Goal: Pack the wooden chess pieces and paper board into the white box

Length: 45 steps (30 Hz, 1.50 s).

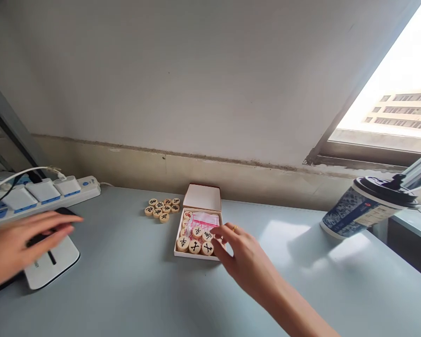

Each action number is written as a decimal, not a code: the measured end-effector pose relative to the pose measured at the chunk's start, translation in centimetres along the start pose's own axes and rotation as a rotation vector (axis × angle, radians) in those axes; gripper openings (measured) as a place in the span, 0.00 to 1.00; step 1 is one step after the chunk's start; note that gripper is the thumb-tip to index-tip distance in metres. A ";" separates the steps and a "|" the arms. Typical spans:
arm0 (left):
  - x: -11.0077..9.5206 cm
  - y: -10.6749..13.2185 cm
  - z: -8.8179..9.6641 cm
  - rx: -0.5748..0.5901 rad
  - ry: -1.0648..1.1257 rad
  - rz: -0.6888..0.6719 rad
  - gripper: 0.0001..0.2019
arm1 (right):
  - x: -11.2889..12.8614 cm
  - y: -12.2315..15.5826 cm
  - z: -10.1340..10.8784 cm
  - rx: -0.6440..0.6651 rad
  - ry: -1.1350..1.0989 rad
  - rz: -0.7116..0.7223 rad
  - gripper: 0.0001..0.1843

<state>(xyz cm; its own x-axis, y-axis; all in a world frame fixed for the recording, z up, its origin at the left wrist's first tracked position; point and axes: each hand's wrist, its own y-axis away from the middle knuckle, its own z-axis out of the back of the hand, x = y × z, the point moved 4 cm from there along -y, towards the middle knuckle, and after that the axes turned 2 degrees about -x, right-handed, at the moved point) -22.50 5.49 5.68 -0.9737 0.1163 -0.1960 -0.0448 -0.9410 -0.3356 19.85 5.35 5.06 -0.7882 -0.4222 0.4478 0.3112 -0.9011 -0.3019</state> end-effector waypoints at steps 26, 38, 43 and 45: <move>-15.5 -1.3 -10.0 0.056 0.158 -0.458 0.16 | -6.3 -1.5 -1.9 -0.096 -0.104 -0.201 0.18; -18.2 1.3 -7.5 -0.032 0.709 -0.434 0.12 | 2.1 0.2 -2.2 0.038 -0.263 -0.044 0.13; -20.6 3.3 -7.5 0.070 0.861 -0.539 0.12 | 4.3 3.8 -4.5 0.205 -0.598 -0.190 0.13; -21.0 3.7 -7.8 0.103 0.856 -0.600 0.13 | 3.8 3.9 -5.3 0.289 -0.761 -0.245 0.14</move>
<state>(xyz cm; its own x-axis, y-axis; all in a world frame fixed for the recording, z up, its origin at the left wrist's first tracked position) -0.45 2.07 1.39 -0.3043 0.7206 -0.6230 -0.5259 -0.6724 -0.5209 15.30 0.72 1.10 -0.3108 -0.0700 0.9479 0.3834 -0.9218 0.0576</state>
